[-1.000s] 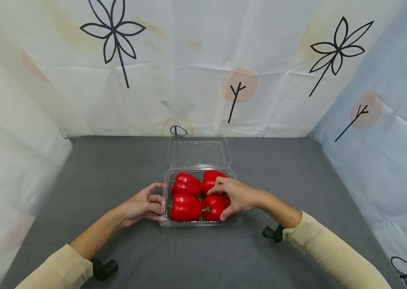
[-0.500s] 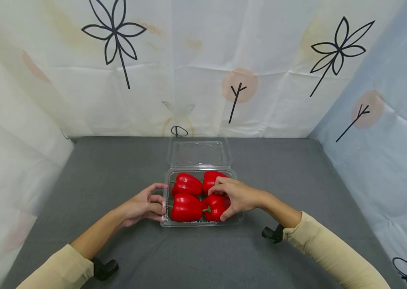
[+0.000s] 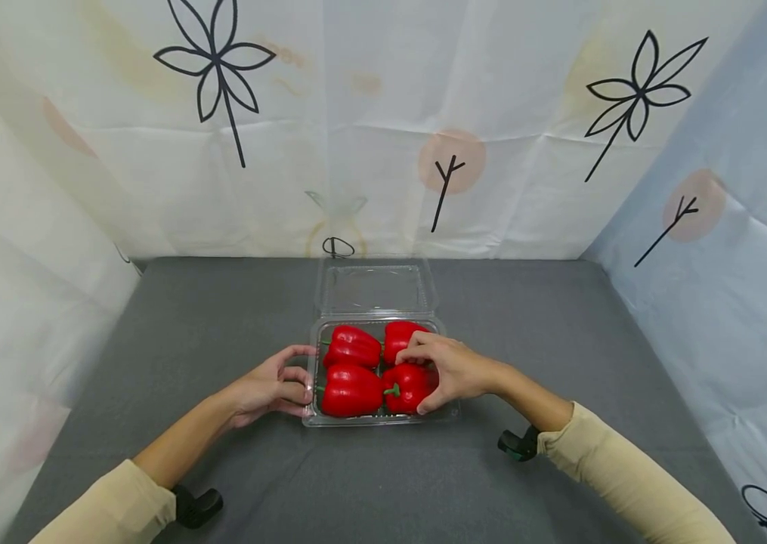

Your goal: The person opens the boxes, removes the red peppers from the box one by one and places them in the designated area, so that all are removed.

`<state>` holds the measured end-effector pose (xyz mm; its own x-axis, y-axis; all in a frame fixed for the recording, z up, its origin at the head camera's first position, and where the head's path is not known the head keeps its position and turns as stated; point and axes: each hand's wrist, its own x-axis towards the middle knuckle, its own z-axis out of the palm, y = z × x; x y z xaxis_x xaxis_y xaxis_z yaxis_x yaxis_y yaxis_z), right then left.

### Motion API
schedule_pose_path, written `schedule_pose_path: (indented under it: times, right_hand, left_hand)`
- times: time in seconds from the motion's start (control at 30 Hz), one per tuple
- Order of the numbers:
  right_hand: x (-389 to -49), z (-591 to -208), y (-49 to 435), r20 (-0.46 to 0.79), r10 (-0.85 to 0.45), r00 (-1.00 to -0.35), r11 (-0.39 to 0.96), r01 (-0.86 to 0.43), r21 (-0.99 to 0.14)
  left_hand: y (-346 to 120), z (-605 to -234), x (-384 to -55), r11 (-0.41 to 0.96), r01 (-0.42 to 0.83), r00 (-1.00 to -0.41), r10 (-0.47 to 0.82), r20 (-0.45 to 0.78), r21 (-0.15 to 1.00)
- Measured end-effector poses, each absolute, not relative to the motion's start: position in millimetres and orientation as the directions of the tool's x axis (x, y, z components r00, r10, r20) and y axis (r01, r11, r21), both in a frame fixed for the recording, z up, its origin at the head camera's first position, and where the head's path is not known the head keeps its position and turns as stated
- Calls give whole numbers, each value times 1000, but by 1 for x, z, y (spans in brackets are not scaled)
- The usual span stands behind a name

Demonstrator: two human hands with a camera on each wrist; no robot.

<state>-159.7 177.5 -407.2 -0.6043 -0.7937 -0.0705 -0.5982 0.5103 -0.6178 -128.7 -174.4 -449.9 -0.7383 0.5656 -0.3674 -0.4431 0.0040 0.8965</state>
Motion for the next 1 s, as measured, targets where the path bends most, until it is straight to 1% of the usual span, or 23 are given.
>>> schedule_pose_path:
  times: [0.2,0.3,0.67,0.8,1.0]
  right_hand:
    - [-161,-407,181,-48,-790,-611,452,-529,-718]
    - [-162,-407,182,-33,-795,-605,422,-514,-747]
    - [-163,-396,190,-32,-823,-567,386,-518,-763]
    - [-162,-391,194,-14,-812,-584,378,-507,-775]
    - [-161,-382,200,14,-763,-646,377,-463,-802]
  left_hand:
    - [-173,-448,-129,12,-442,-742,557,-373,897]
    - [-172,-446,-128,13,-442,-744,554,-375,897]
    - [-174,-447,-127,8,-441,-747,551,-372,897]
    - [-174,-447,-126,7,-437,-749,551,-368,899]
    - [-174,-445,-124,7,-440,-753,542,-373,898]
